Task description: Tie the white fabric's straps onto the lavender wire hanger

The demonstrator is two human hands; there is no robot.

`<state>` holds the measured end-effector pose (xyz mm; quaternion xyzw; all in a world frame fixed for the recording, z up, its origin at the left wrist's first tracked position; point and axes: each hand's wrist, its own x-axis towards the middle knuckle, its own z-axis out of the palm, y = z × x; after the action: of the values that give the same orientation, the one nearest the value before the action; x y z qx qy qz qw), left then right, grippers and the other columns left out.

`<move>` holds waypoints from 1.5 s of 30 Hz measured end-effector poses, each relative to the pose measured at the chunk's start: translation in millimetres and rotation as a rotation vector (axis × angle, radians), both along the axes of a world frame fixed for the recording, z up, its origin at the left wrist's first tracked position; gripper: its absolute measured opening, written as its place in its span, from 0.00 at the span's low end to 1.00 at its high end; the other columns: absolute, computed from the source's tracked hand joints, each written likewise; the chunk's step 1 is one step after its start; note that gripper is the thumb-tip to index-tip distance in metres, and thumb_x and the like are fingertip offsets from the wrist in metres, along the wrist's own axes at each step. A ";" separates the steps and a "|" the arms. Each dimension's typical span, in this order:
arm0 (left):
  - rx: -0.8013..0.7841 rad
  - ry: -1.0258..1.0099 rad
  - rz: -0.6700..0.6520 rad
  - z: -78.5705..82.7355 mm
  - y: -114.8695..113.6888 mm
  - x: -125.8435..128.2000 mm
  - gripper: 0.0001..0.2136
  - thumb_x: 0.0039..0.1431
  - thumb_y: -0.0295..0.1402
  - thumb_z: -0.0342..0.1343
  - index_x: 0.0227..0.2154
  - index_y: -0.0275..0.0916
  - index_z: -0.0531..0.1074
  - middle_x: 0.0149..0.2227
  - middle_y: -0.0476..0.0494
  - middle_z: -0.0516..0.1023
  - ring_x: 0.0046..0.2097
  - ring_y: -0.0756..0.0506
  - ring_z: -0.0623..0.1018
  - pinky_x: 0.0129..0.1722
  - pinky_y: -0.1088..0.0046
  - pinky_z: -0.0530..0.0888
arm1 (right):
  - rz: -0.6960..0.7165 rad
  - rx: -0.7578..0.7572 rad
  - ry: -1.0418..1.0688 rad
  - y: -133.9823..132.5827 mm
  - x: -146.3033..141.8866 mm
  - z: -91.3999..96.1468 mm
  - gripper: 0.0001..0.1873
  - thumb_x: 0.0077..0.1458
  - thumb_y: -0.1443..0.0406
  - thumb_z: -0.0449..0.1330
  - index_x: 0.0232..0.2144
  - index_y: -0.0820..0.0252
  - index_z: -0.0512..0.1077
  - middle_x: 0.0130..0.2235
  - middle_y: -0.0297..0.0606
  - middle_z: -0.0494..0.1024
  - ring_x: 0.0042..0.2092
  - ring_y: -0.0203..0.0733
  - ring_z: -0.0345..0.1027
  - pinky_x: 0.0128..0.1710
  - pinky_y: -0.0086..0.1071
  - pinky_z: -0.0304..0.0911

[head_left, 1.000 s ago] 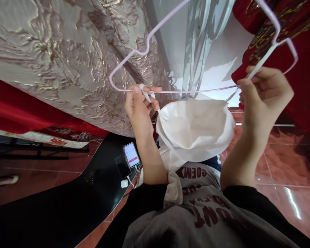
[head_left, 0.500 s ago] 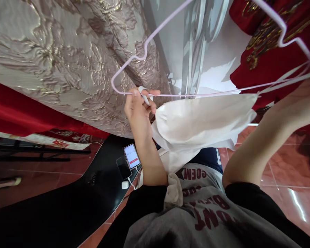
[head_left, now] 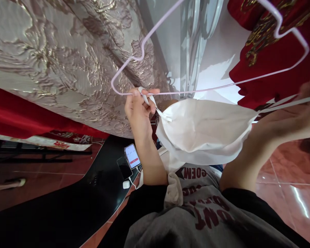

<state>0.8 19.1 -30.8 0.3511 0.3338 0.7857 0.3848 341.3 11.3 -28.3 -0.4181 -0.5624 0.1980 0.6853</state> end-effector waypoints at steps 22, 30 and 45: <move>0.239 0.114 0.443 -3.3 0.2 -56.7 0.17 0.64 0.17 0.59 0.40 0.47 0.87 0.48 0.54 0.90 0.50 0.48 0.85 0.49 0.73 0.80 | 0.107 0.090 -0.325 11.2 -76.7 12.2 0.15 0.67 0.71 0.63 0.36 0.46 0.85 0.41 0.27 0.90 0.48 0.43 0.85 0.60 0.52 0.74; 0.189 0.483 0.225 58.8 8.4 -46.4 0.23 0.72 0.14 0.47 0.40 0.33 0.90 0.39 0.42 0.88 0.45 0.39 0.87 0.49 0.62 0.82 | 0.079 0.073 -0.310 10.0 -88.0 14.9 0.13 0.65 0.69 0.64 0.32 0.45 0.84 0.40 0.25 0.90 0.44 0.44 0.84 0.56 0.50 0.73; 0.022 0.008 0.103 5.7 14.8 -21.3 0.18 0.85 0.29 0.52 0.34 0.42 0.78 0.30 0.50 0.85 0.30 0.50 0.81 0.28 0.75 0.74 | -0.070 0.197 -0.277 14.8 -104.9 -4.4 0.16 0.68 0.69 0.63 0.39 0.41 0.87 0.38 0.27 0.89 0.40 0.45 0.81 0.55 0.53 0.73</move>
<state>-20.5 33.9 -25.2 0.3408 0.3444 0.8066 0.3386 236.4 26.1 -32.8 -0.3914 -0.6531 0.0583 0.6457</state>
